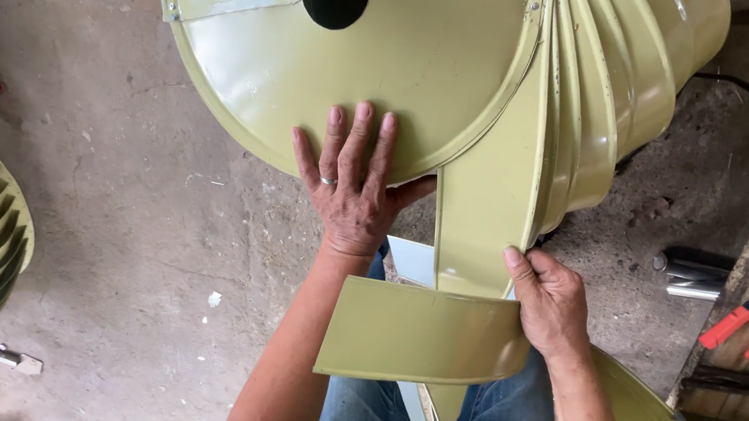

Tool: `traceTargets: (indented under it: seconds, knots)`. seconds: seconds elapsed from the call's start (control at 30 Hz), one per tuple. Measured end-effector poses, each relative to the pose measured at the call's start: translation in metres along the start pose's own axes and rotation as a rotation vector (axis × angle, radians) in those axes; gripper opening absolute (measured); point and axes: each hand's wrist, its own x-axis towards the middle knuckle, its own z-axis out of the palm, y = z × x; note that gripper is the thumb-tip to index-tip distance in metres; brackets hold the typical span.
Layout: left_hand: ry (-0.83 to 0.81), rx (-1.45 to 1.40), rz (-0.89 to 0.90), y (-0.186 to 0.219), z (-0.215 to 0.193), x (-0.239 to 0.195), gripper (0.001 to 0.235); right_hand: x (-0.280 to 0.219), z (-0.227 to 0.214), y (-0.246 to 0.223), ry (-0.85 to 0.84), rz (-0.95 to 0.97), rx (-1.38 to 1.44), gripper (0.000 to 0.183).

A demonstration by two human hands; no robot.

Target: Assembling the metal blades of a turbine ventilator to a circular base using a drill and a riveter.

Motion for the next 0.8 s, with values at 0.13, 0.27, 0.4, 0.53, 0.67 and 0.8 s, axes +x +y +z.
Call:
traceTargets:
  seconds: [0.13, 0.27, 0.4, 0.53, 0.67, 0.8]
  knots:
    - [0.005, -0.012, -0.003, 0.003, 0.003, 0.003, 0.077, 0.002, 0.000, 0.011, 0.020, 0.036, 0.007, 0.033]
    - [0.025, 0.009, -0.019, 0.003, 0.004, 0.001, 0.073, 0.004, 0.005, 0.018, 0.007, 0.061, -0.045, 0.036]
    - [0.037, -0.008, -0.020, 0.003, 0.010, 0.001, 0.063, 0.009, -0.004, 0.006, 0.127, 0.047, -0.031, 0.027]
    - [0.107, 0.026, -0.002, 0.002, 0.013, 0.002, 0.049, 0.026, -0.017, 0.026, 0.223, -0.009, 0.106, 0.029]
    - [0.141, 0.026, 0.002, 0.005, 0.014, 0.004, 0.052, 0.046, -0.020, 0.021, -0.009, -0.065, 0.104, 0.028]
    - [0.137, 0.041, -0.005, 0.007, 0.013, 0.005, 0.049, 0.053, -0.023, 0.030, -0.008, -0.011, -0.082, 0.029]
